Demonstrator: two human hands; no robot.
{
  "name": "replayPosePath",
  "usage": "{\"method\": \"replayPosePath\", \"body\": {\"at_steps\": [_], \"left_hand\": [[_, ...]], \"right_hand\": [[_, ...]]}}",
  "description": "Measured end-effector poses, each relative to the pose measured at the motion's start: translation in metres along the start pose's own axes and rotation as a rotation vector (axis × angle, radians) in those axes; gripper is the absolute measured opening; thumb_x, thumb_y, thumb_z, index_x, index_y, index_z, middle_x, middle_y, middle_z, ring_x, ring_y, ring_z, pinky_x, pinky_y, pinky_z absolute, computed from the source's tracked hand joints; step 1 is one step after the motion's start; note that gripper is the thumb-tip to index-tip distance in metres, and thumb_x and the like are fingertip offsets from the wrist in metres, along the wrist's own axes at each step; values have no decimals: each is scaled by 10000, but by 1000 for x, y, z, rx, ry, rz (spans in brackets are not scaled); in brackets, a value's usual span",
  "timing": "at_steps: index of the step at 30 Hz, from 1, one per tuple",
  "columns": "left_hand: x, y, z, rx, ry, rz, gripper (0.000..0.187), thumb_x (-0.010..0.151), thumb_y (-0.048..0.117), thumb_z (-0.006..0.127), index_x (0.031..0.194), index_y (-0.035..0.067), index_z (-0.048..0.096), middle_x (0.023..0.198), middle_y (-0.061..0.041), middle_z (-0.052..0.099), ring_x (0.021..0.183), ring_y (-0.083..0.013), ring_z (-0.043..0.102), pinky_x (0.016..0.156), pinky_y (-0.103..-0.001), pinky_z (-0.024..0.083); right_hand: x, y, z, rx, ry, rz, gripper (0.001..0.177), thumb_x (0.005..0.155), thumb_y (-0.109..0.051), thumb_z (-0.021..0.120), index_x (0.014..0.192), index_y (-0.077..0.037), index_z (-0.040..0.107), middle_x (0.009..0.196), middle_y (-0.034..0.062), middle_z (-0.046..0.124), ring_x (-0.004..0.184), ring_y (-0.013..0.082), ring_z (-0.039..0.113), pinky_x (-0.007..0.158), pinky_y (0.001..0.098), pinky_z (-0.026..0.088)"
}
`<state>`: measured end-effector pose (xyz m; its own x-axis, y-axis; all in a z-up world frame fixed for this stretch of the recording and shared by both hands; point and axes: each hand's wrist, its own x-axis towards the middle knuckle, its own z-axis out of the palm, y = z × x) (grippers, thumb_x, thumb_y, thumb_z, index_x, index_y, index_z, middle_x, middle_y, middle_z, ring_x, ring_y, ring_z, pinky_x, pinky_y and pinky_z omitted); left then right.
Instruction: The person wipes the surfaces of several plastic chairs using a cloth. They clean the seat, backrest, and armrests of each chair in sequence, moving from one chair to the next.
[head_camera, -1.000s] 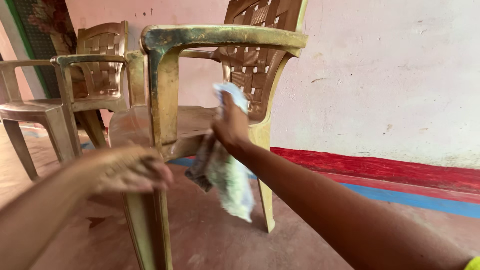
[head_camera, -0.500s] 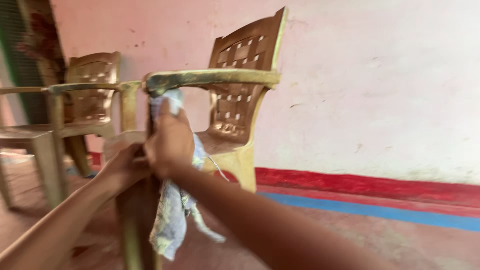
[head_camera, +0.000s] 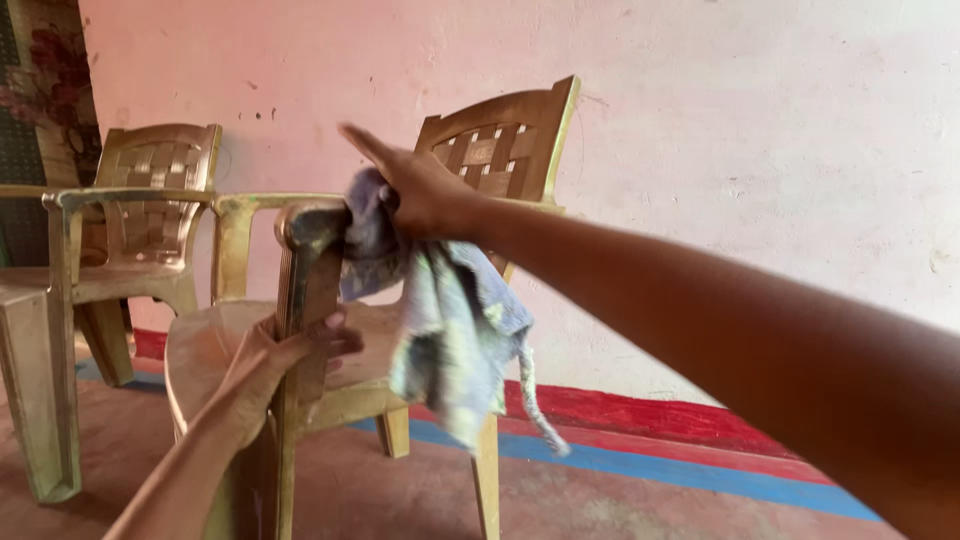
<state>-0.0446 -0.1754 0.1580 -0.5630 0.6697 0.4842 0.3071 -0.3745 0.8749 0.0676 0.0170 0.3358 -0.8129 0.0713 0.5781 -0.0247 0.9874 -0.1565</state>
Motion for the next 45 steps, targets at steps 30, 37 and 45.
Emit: {"method": "replayPosePath", "body": {"at_steps": [30, 37, 45], "left_hand": [[-2, 4, 7, 447, 585, 223, 327, 756, 390, 710, 943, 121, 709, 675, -62, 756, 565, -226, 765, 670, -389, 605], [11, -12, 2, 492, 547, 308, 331, 750, 332, 709, 954, 72, 732, 684, -96, 779, 613, -210, 784, 699, -373, 607], [5, -3, 5, 491, 495, 208, 416, 831, 483, 664, 1013, 111, 701, 734, -48, 792, 661, -227, 814, 680, -374, 606]], "right_hand": [[40, 15, 72, -110, 352, -380, 592, 726, -17, 783, 1278, -192, 656, 1133, 63, 749, 1092, 305, 699, 926, 494, 515], [42, 29, 78, -162, 394, -378, 535, 708, 19, 799, 1201, -165, 706, 1109, 50, 766, 1107, 288, 694, 1043, 459, 497], [32, 8, 107, -477, 594, 196, 1035, 664, 161, 673, 1544, -234, 299, 1584, 257, 423, 1413, 429, 325, 1003, 572, 454]]}}
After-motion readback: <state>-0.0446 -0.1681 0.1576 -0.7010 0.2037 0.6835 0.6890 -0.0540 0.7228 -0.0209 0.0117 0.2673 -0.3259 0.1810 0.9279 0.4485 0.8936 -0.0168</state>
